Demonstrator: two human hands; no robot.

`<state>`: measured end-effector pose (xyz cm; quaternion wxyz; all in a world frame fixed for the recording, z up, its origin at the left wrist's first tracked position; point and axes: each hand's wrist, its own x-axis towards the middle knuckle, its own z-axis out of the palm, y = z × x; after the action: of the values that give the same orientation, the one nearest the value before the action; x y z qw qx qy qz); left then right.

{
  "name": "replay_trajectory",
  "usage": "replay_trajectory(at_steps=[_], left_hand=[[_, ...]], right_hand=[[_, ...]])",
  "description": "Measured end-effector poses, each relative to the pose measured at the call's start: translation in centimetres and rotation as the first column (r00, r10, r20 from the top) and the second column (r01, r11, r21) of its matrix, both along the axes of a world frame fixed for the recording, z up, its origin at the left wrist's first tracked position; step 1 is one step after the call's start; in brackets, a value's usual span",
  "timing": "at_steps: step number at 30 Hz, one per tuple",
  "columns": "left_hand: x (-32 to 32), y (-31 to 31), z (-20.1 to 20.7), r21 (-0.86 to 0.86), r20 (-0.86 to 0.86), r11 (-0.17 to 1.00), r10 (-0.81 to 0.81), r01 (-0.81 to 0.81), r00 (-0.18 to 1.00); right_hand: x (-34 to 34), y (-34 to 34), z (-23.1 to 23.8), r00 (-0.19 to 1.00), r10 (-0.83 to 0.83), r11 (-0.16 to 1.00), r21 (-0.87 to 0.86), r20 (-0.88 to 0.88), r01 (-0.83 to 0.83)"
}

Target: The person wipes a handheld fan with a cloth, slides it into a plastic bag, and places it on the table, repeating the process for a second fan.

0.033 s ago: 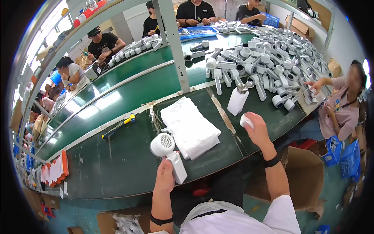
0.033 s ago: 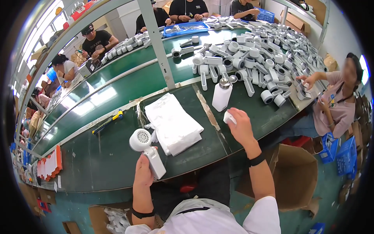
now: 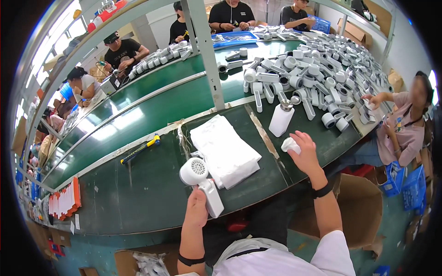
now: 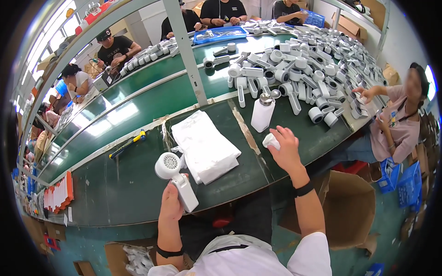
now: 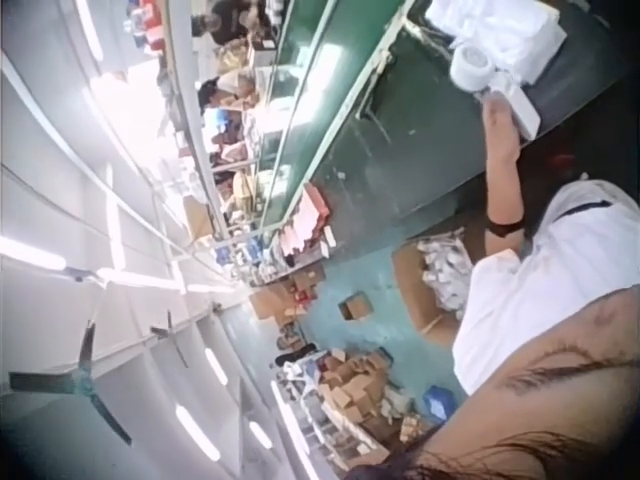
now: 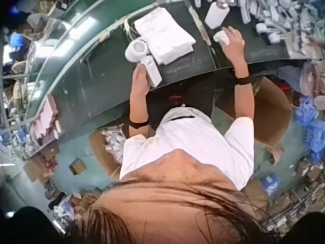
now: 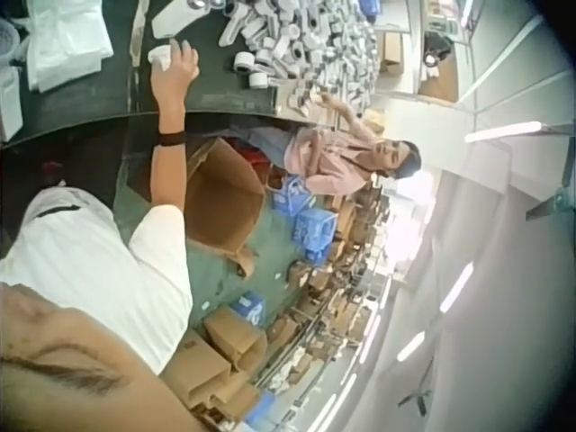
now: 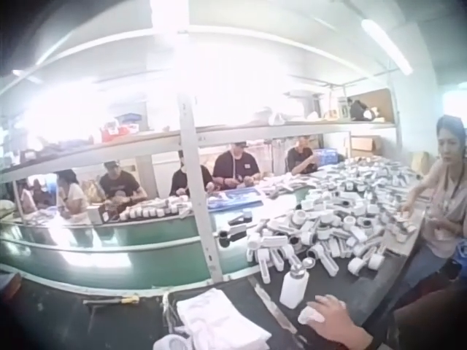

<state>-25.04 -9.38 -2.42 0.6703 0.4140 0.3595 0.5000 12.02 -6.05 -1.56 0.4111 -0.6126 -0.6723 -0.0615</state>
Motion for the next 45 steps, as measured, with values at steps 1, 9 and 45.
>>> replay_trajectory(at_steps=[1,9,45], left_hand=[[0.0,-0.2,-0.3,-0.014,0.032,1.0,-0.006,0.007,0.999],[3.4,0.0,0.9,-0.021,0.109,0.989,-0.143,0.146,0.984],[1.5,-0.1,0.8,0.015,0.291,0.987,-0.157,0.16,0.944]], right_hand=[[-0.9,-0.3,0.5,0.989,-0.085,0.996,0.024,0.121,0.083],[-10.8,-6.4,4.0,0.772,0.321,0.832,-0.226,-0.549,-0.506],[-14.3,-4.2,2.5,0.724,0.368,0.859,-0.085,-0.583,-0.505]])
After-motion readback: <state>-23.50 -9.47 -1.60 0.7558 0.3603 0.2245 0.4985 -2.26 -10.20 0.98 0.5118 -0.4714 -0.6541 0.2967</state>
